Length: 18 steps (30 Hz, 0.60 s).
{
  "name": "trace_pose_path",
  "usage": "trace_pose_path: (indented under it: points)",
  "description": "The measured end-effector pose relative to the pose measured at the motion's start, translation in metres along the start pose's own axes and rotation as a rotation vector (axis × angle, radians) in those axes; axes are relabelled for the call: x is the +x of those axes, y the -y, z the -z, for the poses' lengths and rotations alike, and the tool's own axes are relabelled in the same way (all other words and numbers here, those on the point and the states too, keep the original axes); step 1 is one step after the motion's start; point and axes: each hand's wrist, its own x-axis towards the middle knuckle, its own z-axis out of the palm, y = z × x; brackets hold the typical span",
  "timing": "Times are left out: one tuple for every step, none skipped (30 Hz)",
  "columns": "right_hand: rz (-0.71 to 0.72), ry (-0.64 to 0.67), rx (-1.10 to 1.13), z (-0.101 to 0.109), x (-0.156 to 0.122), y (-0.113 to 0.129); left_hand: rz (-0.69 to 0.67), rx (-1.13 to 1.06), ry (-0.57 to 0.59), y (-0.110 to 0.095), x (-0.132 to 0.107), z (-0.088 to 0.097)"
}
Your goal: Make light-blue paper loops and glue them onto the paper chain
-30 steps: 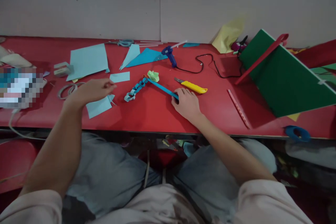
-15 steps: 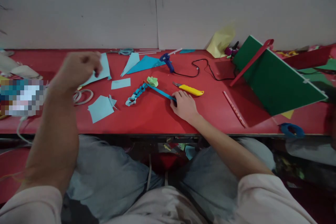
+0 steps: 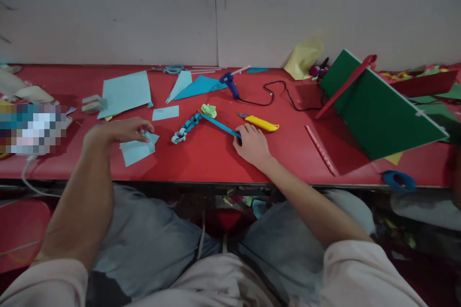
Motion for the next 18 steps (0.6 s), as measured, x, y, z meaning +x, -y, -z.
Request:
trace_pose_path:
  points:
    - [0.003,0.0,0.003,0.0,0.0,0.0,0.017,-0.033,-0.016,0.0,0.0,0.0]
    - [0.004,0.0,0.005,0.0,0.0,0.0,0.036,-0.065,-0.032,-0.001,0.0,-0.001]
    - [0.0,0.0,0.007,-0.001,0.001,0.0,0.051,-0.093,-0.047,-0.003,0.0,-0.001]
    - [-0.007,-0.002,0.007,-0.001,0.001,0.0,0.061,-0.114,-0.064,-0.006,0.0,-0.001]
    - [-0.013,-0.002,0.008,-0.001,0.001,0.0,0.058,-0.132,-0.084,-0.008,0.0,-0.001]
    - [-0.018,-0.002,0.01,0.0,0.001,0.001,0.042,-0.143,-0.106,-0.011,0.0,0.0]
    - [-0.019,-0.002,0.013,0.0,0.001,0.001,0.022,-0.152,-0.13,-0.014,0.0,0.001]
    - [-0.017,0.001,0.016,0.001,0.001,0.002,0.0,-0.156,-0.157,-0.016,0.0,0.002]
    - [-0.014,0.005,0.019,0.002,0.002,0.002,-0.011,-0.149,-0.177,-0.018,0.0,0.004]
    - [-0.01,0.011,0.021,0.003,0.002,0.003,-0.013,-0.143,-0.188,-0.019,-0.001,0.005]
    - [-0.01,0.017,0.022,0.004,0.003,0.004,-0.004,-0.143,-0.187,-0.02,-0.001,0.007]
    - [-0.013,0.022,0.02,0.005,0.003,0.004,0.016,-0.141,-0.152,-0.021,-0.001,0.008]
    - [-0.017,0.026,0.018,0.006,0.004,0.005,0.018,-0.14,-0.163,-0.023,-0.001,0.01]
    - [-0.021,0.031,0.015,0.006,0.004,0.005,0.019,-0.14,-0.185,-0.024,-0.002,0.01]
    - [-0.025,0.036,0.012,0.007,0.004,0.005,0.022,-0.147,-0.215,-0.026,-0.003,0.011]
    - [-0.028,0.04,0.009,0.007,0.004,0.006,0.024,-0.165,-0.251,-0.028,-0.004,0.011]
    - [-0.031,0.044,0.008,0.007,0.004,0.006,0.025,-0.194,-0.282,-0.031,-0.006,0.01]
    - [-0.03,0.045,0.008,0.007,0.004,0.006,0.014,-0.23,-0.342,-0.034,-0.007,0.009]
